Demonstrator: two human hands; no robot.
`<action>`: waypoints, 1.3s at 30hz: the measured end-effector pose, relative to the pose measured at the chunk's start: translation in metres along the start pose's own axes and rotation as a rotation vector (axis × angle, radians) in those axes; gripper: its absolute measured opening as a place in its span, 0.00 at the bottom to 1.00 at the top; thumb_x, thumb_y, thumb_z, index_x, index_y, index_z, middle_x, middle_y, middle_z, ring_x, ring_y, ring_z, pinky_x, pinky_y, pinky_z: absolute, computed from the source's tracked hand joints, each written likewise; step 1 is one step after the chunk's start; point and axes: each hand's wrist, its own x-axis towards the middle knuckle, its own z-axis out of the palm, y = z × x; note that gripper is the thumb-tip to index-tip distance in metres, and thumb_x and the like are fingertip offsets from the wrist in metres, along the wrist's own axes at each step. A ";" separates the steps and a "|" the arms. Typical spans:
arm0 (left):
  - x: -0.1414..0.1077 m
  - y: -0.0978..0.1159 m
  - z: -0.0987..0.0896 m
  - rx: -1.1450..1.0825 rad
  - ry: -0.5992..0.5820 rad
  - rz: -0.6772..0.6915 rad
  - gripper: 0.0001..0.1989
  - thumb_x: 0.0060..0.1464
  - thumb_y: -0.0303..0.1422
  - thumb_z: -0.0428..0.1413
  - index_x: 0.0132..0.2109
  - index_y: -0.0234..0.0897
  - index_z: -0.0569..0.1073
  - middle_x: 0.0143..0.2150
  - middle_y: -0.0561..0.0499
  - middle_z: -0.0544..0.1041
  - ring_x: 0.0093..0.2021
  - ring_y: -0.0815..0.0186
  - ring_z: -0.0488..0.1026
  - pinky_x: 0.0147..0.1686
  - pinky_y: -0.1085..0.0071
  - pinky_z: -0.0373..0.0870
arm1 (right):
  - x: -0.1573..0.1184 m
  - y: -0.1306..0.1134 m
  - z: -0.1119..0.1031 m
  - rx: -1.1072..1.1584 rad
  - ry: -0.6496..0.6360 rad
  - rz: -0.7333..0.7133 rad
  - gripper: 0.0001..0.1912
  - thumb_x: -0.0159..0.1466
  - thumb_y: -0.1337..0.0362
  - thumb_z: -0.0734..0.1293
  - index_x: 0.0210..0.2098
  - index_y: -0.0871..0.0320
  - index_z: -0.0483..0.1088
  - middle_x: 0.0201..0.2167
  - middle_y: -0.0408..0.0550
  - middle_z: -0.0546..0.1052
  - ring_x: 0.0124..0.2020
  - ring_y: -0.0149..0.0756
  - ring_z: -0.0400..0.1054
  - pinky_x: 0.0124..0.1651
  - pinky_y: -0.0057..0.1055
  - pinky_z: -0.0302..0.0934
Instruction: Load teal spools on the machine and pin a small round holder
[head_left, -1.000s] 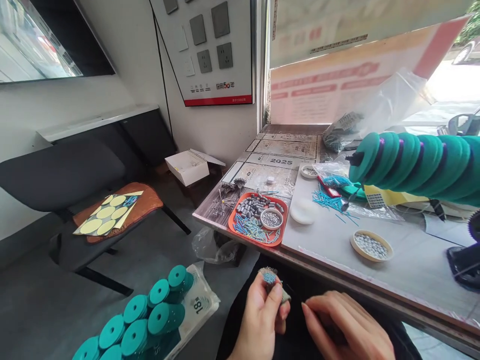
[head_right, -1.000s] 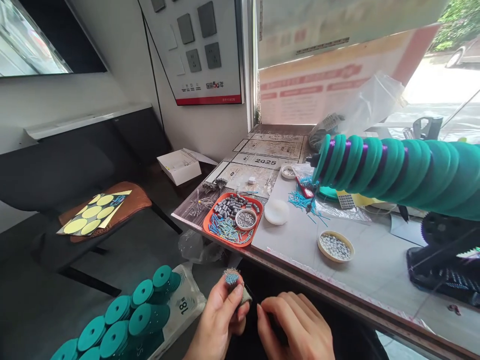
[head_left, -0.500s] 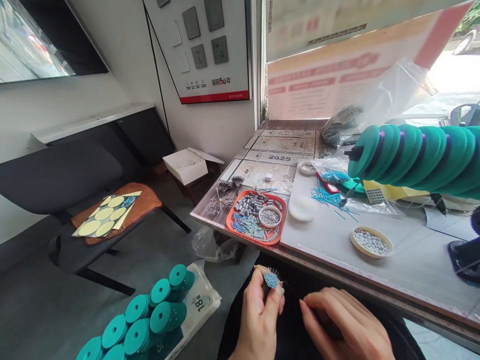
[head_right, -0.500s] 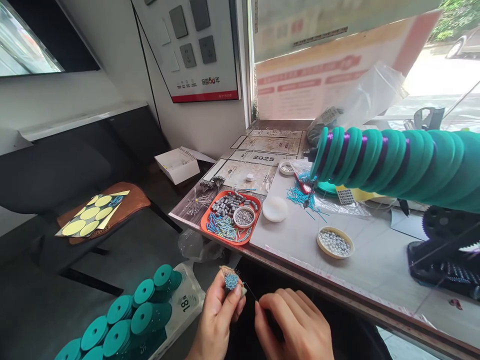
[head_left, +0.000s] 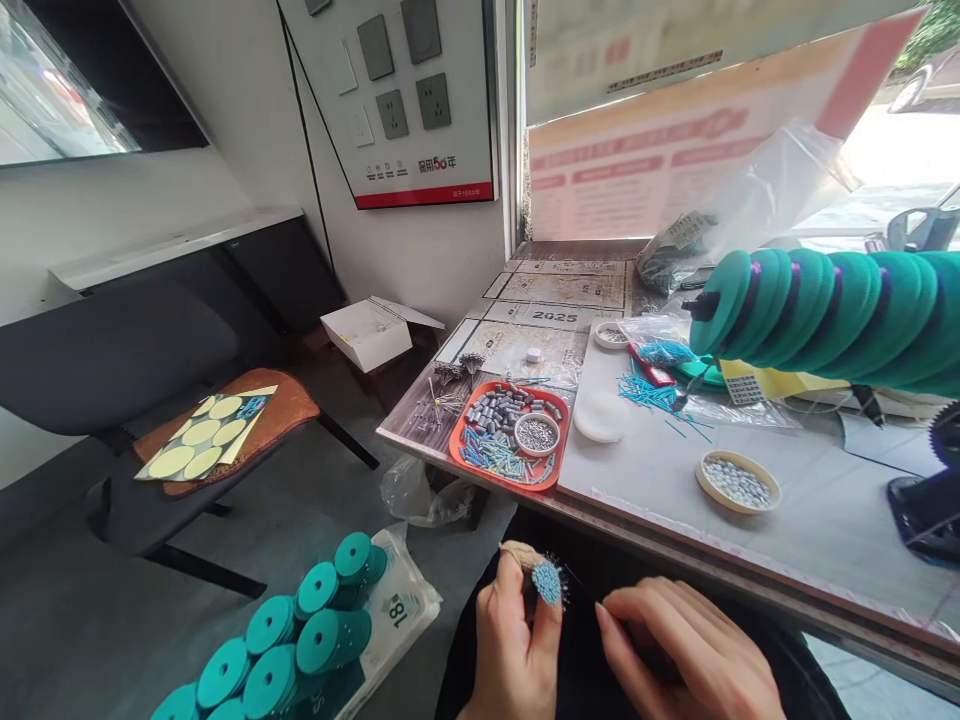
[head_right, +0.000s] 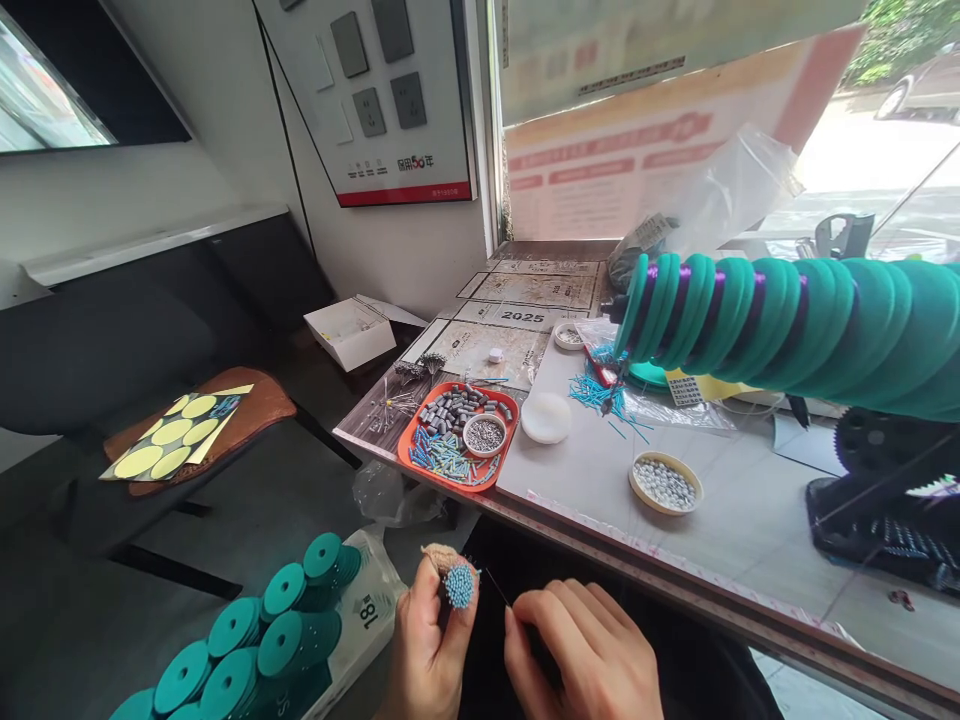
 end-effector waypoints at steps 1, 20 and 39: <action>0.000 -0.001 0.000 0.003 0.004 0.018 0.12 0.55 0.42 0.53 0.32 0.39 0.68 0.25 0.53 0.65 0.24 0.67 0.59 0.27 0.71 0.55 | 0.000 0.000 0.000 0.005 0.002 0.000 0.08 0.64 0.69 0.60 0.27 0.57 0.64 0.18 0.39 0.67 0.19 0.26 0.60 0.25 0.25 0.54; 0.007 -0.003 -0.008 0.466 0.045 0.754 0.06 0.62 0.31 0.42 0.38 0.37 0.63 0.26 0.51 0.71 0.26 0.67 0.69 0.27 0.75 0.65 | 0.002 -0.001 0.006 0.051 0.058 0.007 0.08 0.63 0.70 0.62 0.28 0.58 0.63 0.19 0.40 0.65 0.20 0.27 0.57 0.26 0.26 0.51; 0.010 0.000 -0.011 0.475 0.102 0.759 0.06 0.61 0.29 0.43 0.37 0.38 0.64 0.26 0.52 0.72 0.26 0.68 0.71 0.27 0.76 0.67 | 0.001 0.003 -0.001 0.002 0.008 -0.092 0.07 0.62 0.72 0.63 0.27 0.58 0.63 0.17 0.39 0.65 0.17 0.26 0.59 0.23 0.25 0.53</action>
